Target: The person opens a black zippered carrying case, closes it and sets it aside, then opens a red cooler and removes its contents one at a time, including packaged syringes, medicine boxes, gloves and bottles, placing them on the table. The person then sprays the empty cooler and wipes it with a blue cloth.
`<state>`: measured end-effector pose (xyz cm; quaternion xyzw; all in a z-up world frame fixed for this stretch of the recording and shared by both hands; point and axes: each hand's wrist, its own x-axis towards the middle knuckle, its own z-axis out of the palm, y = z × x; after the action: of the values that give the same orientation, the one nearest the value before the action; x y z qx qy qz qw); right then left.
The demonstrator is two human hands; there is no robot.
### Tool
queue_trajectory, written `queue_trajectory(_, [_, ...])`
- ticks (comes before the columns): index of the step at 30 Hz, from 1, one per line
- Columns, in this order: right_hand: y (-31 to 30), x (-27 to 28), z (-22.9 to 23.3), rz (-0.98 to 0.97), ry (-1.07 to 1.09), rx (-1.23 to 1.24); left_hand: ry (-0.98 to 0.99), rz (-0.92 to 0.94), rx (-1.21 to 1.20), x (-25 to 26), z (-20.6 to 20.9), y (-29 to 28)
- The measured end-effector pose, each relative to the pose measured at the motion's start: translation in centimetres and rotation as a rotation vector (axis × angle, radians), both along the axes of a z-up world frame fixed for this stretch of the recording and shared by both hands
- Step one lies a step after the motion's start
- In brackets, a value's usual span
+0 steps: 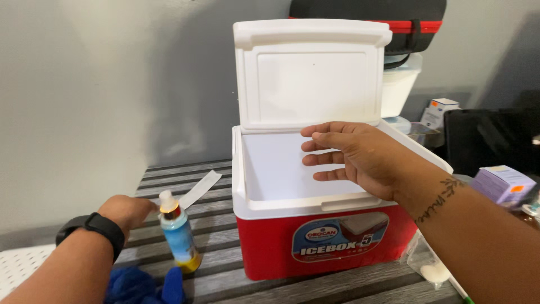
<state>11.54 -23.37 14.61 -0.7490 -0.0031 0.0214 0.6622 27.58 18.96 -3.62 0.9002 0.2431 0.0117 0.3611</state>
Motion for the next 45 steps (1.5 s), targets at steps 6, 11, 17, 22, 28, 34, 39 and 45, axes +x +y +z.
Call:
queue_trajectory(6, [-2.8,-1.3,0.3,0.077,-0.033,0.001,0.243,-0.118,0.196,-8.4,1.9,-0.1])
queue_trajectory(11, [-6.1,-2.7,0.3,0.119,-0.102,-0.026,0.242,0.053,0.248,-15.8,2.6,-4.3])
queue_trajectory(17, [-10.5,-4.4,0.4,0.114,-0.264,-0.147,0.127,0.066,0.416,-19.9,0.0,-6.9])
queue_trajectory(22, [-14.1,-4.6,-0.1,0.068,-0.402,-0.204,-0.007,0.407,0.36,-24.0,6.0,-8.3])
queue_trajectory(28, [-16.4,-3.9,0.0,-0.1,-0.478,-0.084,-0.988,0.536,-0.064,-26.0,15.4,-16.0])
queue_trajectory(34, [-15.1,-3.5,0.0,-0.088,-0.443,-0.082,-0.585,-0.1,-0.147,-25.0,20.7,-17.3])
queue_trajectory(39, [-14.3,-2.8,0.5,-0.126,-0.447,-0.056,-0.9,0.247,-0.054,-24.6,15.0,-12.5])
queue_trajectory(45, [-13.0,-1.9,0.5,-0.238,-0.448,-0.111,0.141,0.077,0.257,-22.9,6.7,-6.3])
